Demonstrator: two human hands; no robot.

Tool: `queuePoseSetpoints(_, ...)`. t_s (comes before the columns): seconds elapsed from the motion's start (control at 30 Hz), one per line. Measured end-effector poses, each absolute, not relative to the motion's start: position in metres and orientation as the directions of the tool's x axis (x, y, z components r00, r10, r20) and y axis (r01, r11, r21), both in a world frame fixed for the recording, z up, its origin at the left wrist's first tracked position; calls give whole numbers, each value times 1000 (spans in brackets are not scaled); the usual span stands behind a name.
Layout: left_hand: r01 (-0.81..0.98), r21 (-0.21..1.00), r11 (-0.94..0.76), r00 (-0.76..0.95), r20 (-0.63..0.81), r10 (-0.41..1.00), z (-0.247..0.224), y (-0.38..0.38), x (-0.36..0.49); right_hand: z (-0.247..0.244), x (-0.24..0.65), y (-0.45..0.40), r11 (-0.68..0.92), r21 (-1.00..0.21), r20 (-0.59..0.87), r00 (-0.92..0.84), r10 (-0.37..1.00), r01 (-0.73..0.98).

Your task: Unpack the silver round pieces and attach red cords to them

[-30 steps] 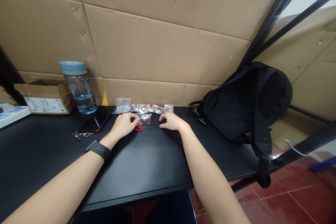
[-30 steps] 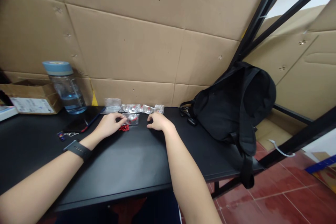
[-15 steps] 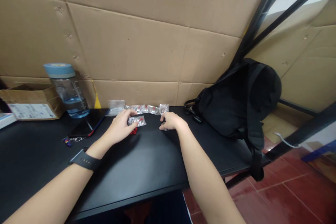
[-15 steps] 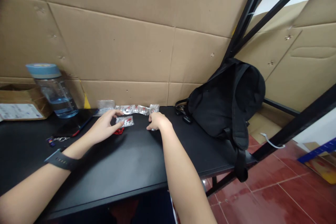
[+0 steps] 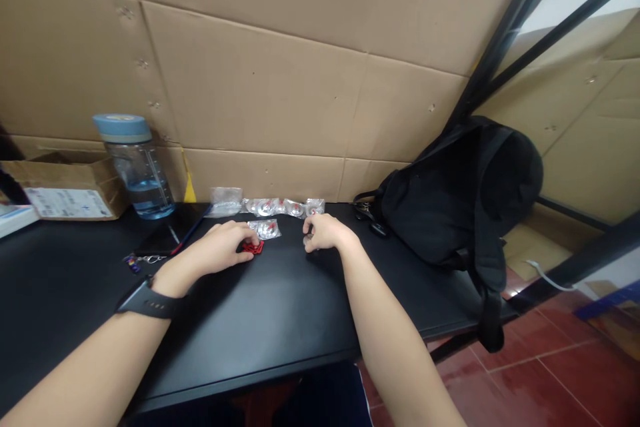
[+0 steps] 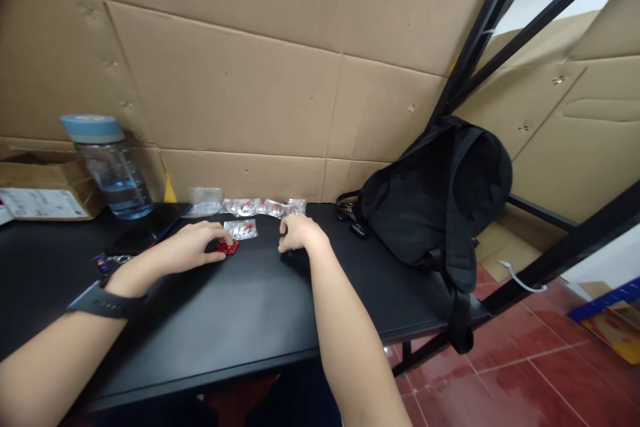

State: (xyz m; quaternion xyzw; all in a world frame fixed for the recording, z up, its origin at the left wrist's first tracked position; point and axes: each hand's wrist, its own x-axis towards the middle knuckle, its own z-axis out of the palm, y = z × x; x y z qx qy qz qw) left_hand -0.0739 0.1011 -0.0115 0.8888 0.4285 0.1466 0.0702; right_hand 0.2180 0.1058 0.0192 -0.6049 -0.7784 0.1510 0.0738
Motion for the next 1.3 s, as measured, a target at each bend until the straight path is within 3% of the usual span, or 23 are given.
queuePoseSetpoints(0.17, 697, 295, -654, 620, 211, 756, -12, 102, -71, 18, 224, 108, 231, -349, -29, -256, 966, 909)
queuePoseSetpoints(0.43, 658, 360, -662, 613, 255, 748, -4, 95, -65, 22, 225, 108, 302, -496, 111, -285, 952, 814)
queuePoseSetpoints(0.6, 601, 523, -604, 521, 316, 793, 3, 87, -57, 22, 218, 109, 400, -640, 219, -343, 913, 656)
queuePoseSetpoints(0.77, 592, 554, -585, 426, 401, 811, 8, 84, -50, 14, 211, 113, 405, -801, 240, -384, 892, 440)
queuePoseSetpoints(1.0, 531, 631, -566, 352, 444, 824, 3, 88, -48, 9, 195, 112, 433, -870, 326, -381, 865, 237)
queuePoseSetpoints(1.2, 366, 754, -546, 244, 488, 838, -1, 89, -45, 6, 181, 106, 415, -907, 373, -332, 866, 65)
queuePoseSetpoints(1.3, 414, 732, -540, 218, 497, 840, 1, 88, -44, 6, 173, 103, 420, -907, 391, -332, 859, 20)
